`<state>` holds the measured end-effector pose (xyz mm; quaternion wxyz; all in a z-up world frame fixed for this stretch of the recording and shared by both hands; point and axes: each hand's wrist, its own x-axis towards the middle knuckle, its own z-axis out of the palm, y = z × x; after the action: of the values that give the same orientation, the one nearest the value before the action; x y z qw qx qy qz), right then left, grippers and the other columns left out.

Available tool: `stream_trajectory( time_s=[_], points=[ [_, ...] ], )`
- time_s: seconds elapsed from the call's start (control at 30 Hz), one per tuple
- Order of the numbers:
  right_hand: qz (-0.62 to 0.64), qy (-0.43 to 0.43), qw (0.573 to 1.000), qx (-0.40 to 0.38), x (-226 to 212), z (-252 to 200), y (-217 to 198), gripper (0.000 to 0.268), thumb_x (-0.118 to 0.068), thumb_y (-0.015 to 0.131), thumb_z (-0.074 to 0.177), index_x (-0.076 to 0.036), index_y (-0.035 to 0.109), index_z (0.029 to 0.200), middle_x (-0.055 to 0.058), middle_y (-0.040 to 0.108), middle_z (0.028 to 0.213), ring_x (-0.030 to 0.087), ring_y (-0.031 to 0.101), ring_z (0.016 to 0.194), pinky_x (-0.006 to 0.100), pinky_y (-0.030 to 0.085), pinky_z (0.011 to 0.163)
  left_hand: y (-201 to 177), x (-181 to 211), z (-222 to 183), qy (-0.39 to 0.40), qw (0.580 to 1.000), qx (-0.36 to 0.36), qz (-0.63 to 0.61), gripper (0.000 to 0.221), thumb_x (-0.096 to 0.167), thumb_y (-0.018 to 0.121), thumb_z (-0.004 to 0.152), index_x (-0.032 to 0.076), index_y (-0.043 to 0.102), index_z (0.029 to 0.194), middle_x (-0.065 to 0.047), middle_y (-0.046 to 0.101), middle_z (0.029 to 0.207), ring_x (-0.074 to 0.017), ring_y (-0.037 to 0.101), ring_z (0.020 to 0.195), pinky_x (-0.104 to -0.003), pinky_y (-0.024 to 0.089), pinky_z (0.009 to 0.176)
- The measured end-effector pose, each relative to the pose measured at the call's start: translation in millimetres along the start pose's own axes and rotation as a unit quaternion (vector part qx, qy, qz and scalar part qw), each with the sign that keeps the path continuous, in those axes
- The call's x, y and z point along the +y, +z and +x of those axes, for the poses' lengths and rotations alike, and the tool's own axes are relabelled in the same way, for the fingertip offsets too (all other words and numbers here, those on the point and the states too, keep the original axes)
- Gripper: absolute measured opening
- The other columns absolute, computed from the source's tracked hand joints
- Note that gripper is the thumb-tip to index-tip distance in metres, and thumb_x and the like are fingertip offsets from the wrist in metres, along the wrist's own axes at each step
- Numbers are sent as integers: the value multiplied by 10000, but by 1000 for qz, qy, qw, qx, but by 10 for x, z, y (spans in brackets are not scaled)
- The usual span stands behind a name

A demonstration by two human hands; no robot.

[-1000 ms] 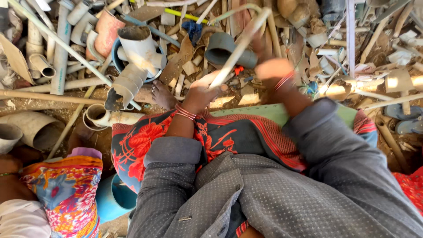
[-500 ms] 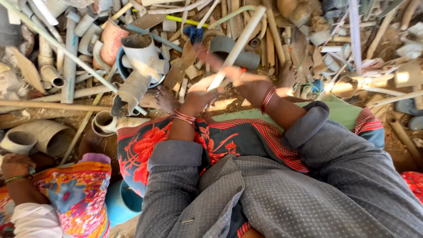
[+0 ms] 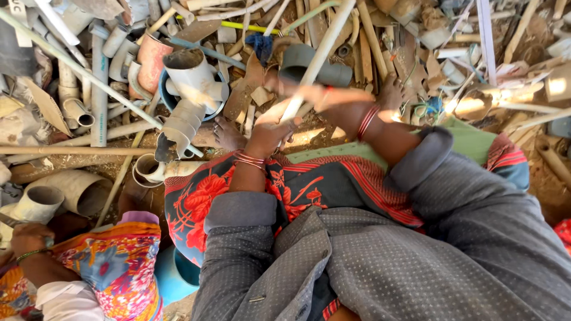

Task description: The person uses a saw blade to cut through various PVC pipe sections and fittings while sitting on the ground surrounded by plastic debris.

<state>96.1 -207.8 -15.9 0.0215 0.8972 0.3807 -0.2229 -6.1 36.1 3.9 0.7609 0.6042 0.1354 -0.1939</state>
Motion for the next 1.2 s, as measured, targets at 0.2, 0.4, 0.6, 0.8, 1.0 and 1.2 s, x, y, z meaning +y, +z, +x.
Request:
stream_trajectory(
  time_s=[0.2,0.4,0.6,0.8,1.0,1.2],
  points=[
    [-65,96,993,-7,389,98,-347,288,-355,670,870,-193,753,1094,105,734,901,292,723,817,444,580,693,60,18,1,16,999,-2,30,608,247,770,913,97,580,1470,28,633,777,-37,540,564,-222,435,466],
    [41,-3,996,-82,-309,-212,-557,320,-390,688,862,-209,757,1116,105,734,897,290,720,814,444,578,703,34,-37,27,55,984,46,166,476,297,774,915,115,710,1350,14,711,841,-59,568,574,-252,471,509],
    [23,97,994,-42,75,81,-608,327,-410,660,866,-178,745,1080,95,724,850,272,711,763,428,582,670,74,11,34,75,975,70,199,615,352,793,834,133,636,1386,-49,712,843,-121,634,630,-303,526,571],
    [17,31,998,-47,6,252,80,296,-362,561,946,-147,717,1078,94,709,799,268,702,701,429,587,618,86,-95,64,113,915,131,365,508,419,797,845,190,695,1288,-160,756,921,-324,731,824,-435,573,728],
    [-34,77,996,-16,478,416,254,305,-313,461,1027,-117,689,1076,94,694,747,264,693,639,430,593,567,181,42,5,165,843,148,490,481,401,754,859,201,675,1289,-150,707,786,-384,678,715,-499,518,620],
    [-169,-32,985,4,86,402,201,338,-291,377,1111,-74,634,1132,127,679,732,287,682,592,436,588,530,134,-82,40,222,824,225,470,315,391,722,918,216,700,1179,-109,702,779,-334,685,694,-454,537,617]
  ],
)
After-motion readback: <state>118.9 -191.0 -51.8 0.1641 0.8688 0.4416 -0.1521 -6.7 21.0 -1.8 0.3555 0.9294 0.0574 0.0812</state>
